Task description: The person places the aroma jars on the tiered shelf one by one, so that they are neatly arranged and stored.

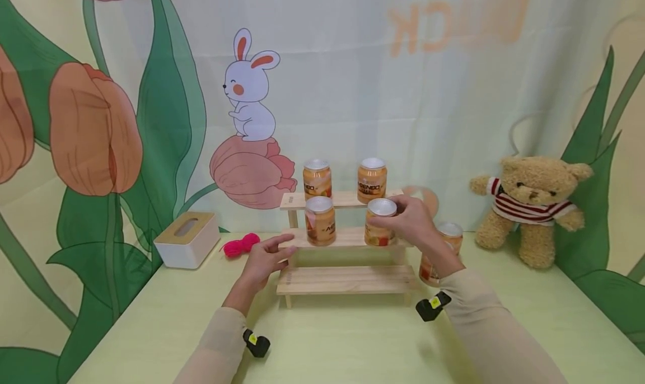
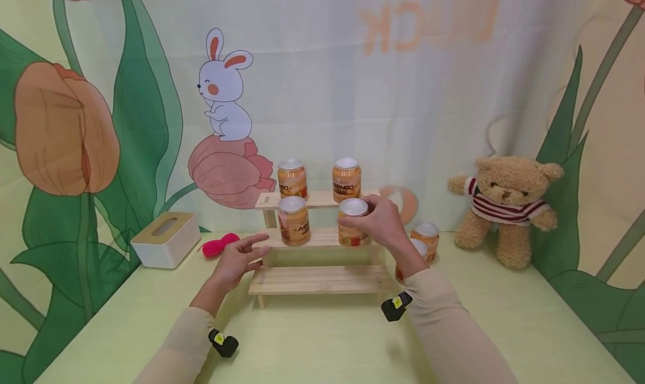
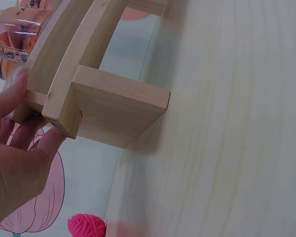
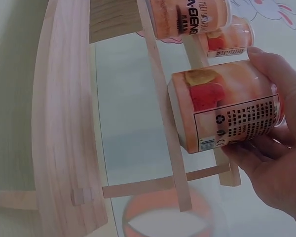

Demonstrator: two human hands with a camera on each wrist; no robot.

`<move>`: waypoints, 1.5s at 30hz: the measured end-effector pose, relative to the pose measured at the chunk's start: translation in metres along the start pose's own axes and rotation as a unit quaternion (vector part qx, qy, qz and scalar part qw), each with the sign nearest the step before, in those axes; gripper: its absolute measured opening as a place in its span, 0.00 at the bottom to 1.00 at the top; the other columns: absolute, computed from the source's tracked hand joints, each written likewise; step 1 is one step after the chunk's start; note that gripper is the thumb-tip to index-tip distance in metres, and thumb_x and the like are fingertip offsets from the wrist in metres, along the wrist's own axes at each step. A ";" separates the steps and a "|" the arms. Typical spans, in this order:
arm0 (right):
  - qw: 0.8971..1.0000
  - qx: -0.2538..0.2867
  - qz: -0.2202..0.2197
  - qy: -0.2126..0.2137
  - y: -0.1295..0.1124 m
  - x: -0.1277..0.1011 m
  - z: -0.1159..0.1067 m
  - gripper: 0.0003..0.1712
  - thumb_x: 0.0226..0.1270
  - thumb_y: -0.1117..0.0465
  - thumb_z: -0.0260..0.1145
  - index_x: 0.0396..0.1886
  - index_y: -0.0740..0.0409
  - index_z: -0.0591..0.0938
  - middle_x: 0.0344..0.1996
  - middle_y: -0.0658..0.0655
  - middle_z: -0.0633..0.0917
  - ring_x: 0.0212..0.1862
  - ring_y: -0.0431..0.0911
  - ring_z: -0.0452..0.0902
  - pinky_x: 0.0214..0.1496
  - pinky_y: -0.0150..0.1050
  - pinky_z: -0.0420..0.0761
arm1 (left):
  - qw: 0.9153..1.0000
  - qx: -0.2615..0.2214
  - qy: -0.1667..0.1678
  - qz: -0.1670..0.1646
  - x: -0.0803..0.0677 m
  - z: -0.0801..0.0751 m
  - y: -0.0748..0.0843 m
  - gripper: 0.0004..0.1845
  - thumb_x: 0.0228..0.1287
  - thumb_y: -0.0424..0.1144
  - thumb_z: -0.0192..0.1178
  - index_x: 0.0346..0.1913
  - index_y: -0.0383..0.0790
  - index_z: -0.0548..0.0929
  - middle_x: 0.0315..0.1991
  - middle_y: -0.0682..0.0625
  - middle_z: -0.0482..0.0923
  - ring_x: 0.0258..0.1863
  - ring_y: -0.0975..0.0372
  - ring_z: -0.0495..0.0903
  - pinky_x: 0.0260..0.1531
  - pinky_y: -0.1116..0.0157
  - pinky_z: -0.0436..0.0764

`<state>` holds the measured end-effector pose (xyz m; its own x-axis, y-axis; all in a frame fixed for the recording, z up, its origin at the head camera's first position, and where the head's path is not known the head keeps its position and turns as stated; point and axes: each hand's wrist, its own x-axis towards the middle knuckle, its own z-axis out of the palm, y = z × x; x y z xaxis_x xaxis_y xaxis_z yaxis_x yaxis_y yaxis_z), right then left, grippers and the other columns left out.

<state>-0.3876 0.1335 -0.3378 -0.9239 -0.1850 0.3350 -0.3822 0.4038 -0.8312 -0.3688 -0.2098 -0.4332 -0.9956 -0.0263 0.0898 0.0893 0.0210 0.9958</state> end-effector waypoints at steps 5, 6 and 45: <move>1.000 -0.018 -0.015 0.017 0.000 0.005 0.005 0.37 0.48 0.46 0.83 0.53 0.63 0.82 0.44 0.60 0.86 0.42 0.50 0.83 0.40 0.40 0.84 | 1.000 0.000 -0.001 -0.004 0.001 0.000 0.000 0.23 0.65 0.35 0.68 0.63 0.40 0.82 0.57 0.43 0.77 0.54 0.48 0.81 0.54 0.48 0.79; 0.999 -0.020 -0.017 0.020 0.001 0.006 0.005 0.38 0.47 0.45 0.83 0.53 0.63 0.82 0.43 0.60 0.86 0.42 0.50 0.83 0.40 0.41 0.84 | 1.000 -0.003 -0.003 -0.004 0.001 0.000 0.000 0.23 0.65 0.35 0.68 0.63 0.39 0.81 0.57 0.43 0.77 0.55 0.47 0.80 0.54 0.47 0.78; 1.000 -0.005 -0.019 0.025 0.005 0.011 0.017 0.41 0.49 0.41 0.81 0.57 0.61 0.80 0.49 0.60 0.84 0.49 0.53 0.82 0.47 0.48 0.84 | 1.000 -0.007 -0.021 -0.014 -0.005 0.001 0.010 0.23 0.67 0.30 0.66 0.64 0.34 0.79 0.58 0.42 0.77 0.58 0.43 0.78 0.56 0.44 0.76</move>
<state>-0.3994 0.1176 -0.3455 -0.9084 -0.1560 0.3879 -0.4170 0.4055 -0.8134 -0.3628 -0.2087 -0.4236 -0.9980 0.0151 0.0616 0.0617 0.0059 0.9981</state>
